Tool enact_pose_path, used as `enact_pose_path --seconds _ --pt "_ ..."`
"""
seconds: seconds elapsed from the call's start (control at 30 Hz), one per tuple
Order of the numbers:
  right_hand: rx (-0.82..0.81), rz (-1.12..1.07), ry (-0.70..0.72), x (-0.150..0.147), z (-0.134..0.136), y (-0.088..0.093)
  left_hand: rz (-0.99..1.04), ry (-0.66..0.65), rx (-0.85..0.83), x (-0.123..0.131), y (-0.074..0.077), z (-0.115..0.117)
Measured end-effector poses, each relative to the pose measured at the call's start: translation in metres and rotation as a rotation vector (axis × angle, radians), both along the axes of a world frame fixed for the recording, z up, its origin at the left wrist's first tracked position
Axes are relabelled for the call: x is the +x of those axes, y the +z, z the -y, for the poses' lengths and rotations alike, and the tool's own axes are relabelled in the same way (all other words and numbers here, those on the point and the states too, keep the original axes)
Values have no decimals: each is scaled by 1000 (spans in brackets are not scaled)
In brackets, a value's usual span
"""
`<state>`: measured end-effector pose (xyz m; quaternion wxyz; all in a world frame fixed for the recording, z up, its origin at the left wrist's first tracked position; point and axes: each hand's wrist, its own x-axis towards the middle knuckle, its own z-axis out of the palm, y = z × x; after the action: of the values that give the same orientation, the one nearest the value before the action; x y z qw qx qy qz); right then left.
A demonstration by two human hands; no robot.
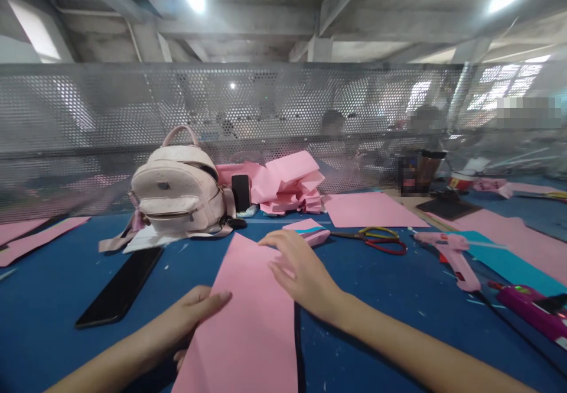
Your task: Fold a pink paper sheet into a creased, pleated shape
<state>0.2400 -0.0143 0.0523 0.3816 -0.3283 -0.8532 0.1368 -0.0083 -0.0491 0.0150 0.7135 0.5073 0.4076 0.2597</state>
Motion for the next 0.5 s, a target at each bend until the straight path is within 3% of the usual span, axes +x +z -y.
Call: enact_pose_path --seconds 0.1,0.17,0.27,0.33,0.4,0.47,0.5 --pt "141 173 212 -10 33 9 118 210 4 1 -2 4" --pt "365 361 314 -19 51 8 213 305 -36 5 -3 12" --pt "615 371 277 -27 60 -1 441 327 -209 14 -4 28" --pt "590 346 276 -24 54 -7 528 214 -284 17 -3 36" --pt "473 379 296 -15 44 -10 463 -6 -216 16 -3 42" --pt "348 410 306 -2 35 -11 249 -260 58 9 -6 46" --pt "301 424 302 5 32 -13 104 -342 300 5 -8 47"
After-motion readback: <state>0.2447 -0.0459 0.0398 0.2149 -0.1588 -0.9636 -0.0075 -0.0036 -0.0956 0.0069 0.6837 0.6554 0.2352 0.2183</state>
